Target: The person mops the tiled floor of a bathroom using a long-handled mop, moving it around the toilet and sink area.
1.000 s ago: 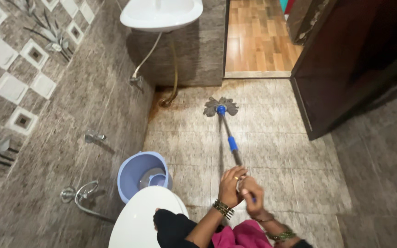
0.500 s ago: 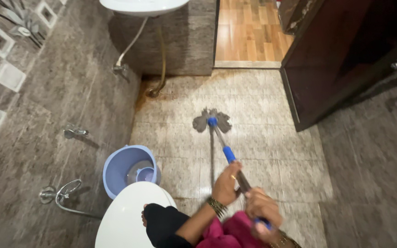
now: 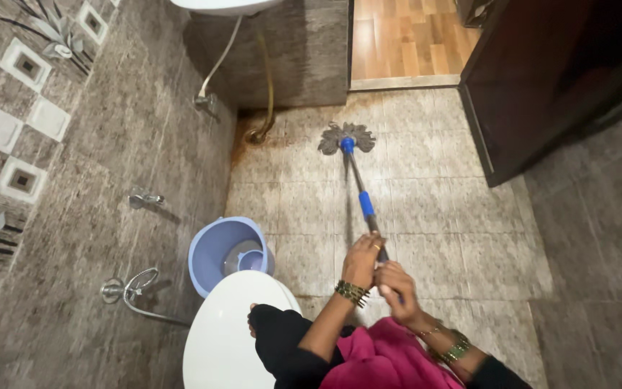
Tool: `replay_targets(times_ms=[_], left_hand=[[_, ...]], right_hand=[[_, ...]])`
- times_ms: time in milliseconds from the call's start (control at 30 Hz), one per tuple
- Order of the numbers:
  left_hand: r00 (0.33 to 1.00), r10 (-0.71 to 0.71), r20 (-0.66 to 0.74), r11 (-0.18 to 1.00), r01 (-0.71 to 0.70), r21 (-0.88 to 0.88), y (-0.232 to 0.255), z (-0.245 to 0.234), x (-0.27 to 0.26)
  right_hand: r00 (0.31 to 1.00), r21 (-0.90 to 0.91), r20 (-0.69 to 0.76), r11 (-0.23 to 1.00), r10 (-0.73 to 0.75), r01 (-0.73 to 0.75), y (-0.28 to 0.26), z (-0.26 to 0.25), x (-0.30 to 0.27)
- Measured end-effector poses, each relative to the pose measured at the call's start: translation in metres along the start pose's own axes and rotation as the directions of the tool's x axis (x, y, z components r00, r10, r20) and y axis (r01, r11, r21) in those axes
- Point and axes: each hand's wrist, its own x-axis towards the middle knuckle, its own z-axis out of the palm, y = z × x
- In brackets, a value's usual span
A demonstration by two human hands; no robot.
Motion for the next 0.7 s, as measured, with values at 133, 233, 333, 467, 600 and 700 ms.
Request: replay_targets(times_ms=[133, 233, 333, 467, 600, 700], left_hand=[[0.974, 0.198, -0.108, 0.974, -0.208, -0.089, 0.067, -0.067, 0.001], [0.934, 0.310, -0.177, 0.927, -0.338, -0.164, 0.084, -0.075, 0.001], [0.889, 0.356, -0.287, 0.900, -0.409, -0.151, 0.079, -0.059, -0.004], [0.859, 0.350, -0.374, 0.899, -0.420, -0.123, 0.051, -0.043, 0.003], [0.933, 0.224, -0.281, 0.964, -0.255, -0.081, 0.028, -0.032, 0.014], [0.986, 0.066, -0.154, 0.989, -0.085, -0.120, 0.005, -0.009, 0.013]], right_hand=[[0.998, 0.132, -0.030, 0.989, -0.062, 0.066, -0.081, -0.041, 0.007], [0.983, 0.149, 0.031, 0.974, -0.180, 0.174, -0.118, -0.054, 0.011], [0.949, 0.194, 0.100, 0.941, -0.300, 0.277, -0.129, -0.058, 0.019], [0.941, 0.173, 0.040, 0.930, -0.337, 0.326, -0.116, -0.039, 0.033], [0.942, 0.130, -0.001, 0.934, -0.335, 0.332, -0.069, -0.026, 0.039], [0.934, 0.030, 0.004, 0.934, -0.357, 0.357, -0.022, -0.007, 0.032]])
